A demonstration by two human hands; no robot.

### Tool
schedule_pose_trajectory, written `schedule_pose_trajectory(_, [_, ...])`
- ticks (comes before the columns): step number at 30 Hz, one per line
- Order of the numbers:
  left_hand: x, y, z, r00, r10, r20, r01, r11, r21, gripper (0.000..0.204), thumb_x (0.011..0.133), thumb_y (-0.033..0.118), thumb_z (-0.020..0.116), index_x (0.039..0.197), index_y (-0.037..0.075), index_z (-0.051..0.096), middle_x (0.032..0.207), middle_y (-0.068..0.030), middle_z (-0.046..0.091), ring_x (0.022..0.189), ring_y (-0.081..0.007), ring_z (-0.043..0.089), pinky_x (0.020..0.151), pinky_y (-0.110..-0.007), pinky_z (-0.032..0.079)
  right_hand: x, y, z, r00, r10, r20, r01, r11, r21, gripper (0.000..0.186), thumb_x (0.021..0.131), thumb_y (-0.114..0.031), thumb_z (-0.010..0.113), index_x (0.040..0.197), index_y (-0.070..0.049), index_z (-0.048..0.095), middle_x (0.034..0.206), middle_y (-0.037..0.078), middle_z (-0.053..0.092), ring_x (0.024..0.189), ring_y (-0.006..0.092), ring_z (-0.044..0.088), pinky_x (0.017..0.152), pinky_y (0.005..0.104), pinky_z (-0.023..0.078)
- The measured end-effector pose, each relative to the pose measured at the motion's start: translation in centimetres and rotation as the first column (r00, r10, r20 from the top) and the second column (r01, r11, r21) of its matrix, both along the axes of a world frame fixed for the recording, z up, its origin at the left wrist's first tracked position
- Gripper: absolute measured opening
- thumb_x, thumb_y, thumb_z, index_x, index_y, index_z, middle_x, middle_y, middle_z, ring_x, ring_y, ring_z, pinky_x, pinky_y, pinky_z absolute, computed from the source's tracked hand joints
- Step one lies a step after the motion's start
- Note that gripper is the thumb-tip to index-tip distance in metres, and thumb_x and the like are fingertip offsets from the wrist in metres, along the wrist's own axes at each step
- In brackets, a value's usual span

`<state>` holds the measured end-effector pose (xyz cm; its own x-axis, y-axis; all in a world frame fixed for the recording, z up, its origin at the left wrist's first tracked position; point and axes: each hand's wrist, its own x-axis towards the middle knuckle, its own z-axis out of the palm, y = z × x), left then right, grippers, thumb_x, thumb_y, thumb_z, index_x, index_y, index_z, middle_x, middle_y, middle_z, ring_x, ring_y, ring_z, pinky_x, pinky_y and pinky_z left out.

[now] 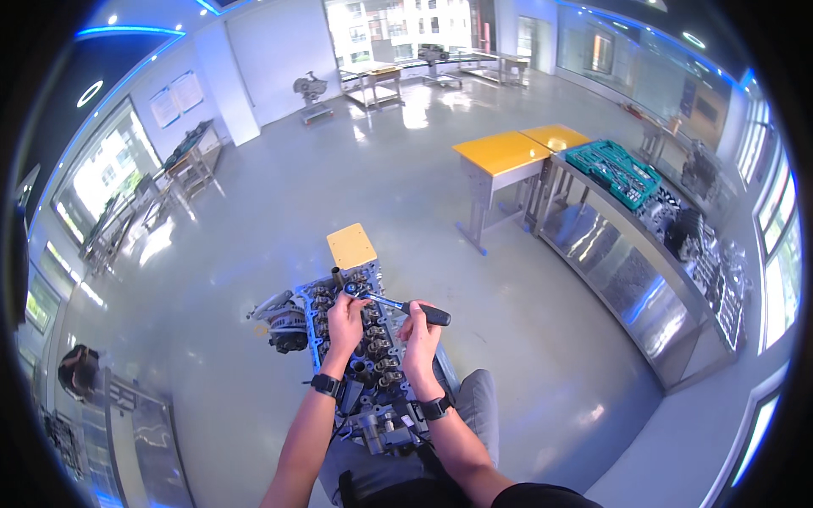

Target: Using a ratchet and socket to tighten or loosen bolts on an engine cylinder head assembly.

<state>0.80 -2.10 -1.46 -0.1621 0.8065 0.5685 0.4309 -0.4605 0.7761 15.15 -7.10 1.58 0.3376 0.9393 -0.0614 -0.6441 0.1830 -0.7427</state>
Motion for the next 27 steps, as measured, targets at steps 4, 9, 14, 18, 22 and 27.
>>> schedule_pose_trajectory(4, [0.5,-0.6,1.1,0.987,-0.050,0.155,0.047,0.999,0.023,0.005,0.088,0.000,0.062,0.091,-0.003,0.060,0.075,-0.0051,0.068,0.065,-0.0052,0.057,0.058,-0.023,0.045,0.1,0.2,0.0,1.000,-0.019,-0.018,0.018,1.000,-0.025,0.020,0.093,-0.020,0.057,0.103,-0.003,0.054,0.059,-0.001,0.045,0.048,0.0086,0.041,0.046,0.0252,0.035])
schedule_pose_trajectory(9, [0.2,-0.6,0.5,0.970,-0.034,0.242,0.033,0.999,0.011,0.007,0.087,0.000,0.064,0.088,-0.004,0.058,0.075,-0.0023,0.066,0.066,-0.0013,0.051,0.059,-0.020,0.043,-0.8,0.3,0.0,1.000,-0.009,-0.005,0.009,1.000,-0.023,0.020,0.094,-0.020,0.056,0.103,-0.003,0.054,0.060,-0.001,0.045,0.048,0.0082,0.041,0.047,0.0251,0.036])
schedule_pose_trajectory(14, [0.4,-0.4,0.3,0.995,0.093,0.029,-0.094,0.995,0.023,0.008,0.093,0.007,0.055,0.093,0.000,0.054,0.076,-0.0101,0.067,0.068,-0.0214,0.065,0.063,-0.032,0.049,-1.5,0.1,0.0,1.000,-0.016,0.016,0.016,1.000,0.000,0.020,0.093,-0.022,0.056,0.099,-0.003,0.054,0.056,0.000,0.046,0.045,0.0096,0.042,0.045,0.0260,0.038])
schedule_pose_trajectory(18, [0.3,-0.9,0.6,0.996,0.083,-0.020,-0.084,0.994,-0.072,0.016,0.097,0.016,0.049,0.100,0.001,0.053,0.080,-0.0125,0.067,0.074,-0.0289,0.067,0.066,-0.037,0.050,-1.7,-0.1,0.2,1.000,-0.022,0.006,0.022,1.000,-0.004,0.020,0.093,-0.022,0.055,0.100,-0.003,0.053,0.055,0.000,0.045,0.045,0.0096,0.042,0.045,0.0254,0.037])
schedule_pose_trajectory(22, [1.1,-1.5,1.3,0.994,0.111,0.006,-0.110,0.991,-0.072,0.018,0.098,0.018,0.048,0.102,0.001,0.053,0.081,-0.0126,0.067,0.075,-0.0293,0.067,0.066,-0.037,0.050,-1.4,0.2,0.0,0.999,-0.033,0.021,0.034,0.999,-0.011,0.020,0.094,-0.022,0.054,0.098,-0.002,0.054,0.055,0.000,0.045,0.046,0.0098,0.043,0.045,0.0252,0.037])
schedule_pose_trajectory(27, [0.2,-0.5,-0.3,0.988,0.145,-0.045,-0.138,0.983,0.121,0.013,0.094,0.013,0.050,0.095,0.002,0.057,0.076,-0.0123,0.063,0.069,-0.0283,0.064,0.061,-0.038,0.047,-1.1,0.2,-0.3,1.000,-0.001,-0.026,0.000,1.000,-0.001,0.021,0.093,-0.020,0.056,0.102,-0.002,0.053,0.059,0.001,0.046,0.048,0.0096,0.042,0.047,0.0263,0.038])
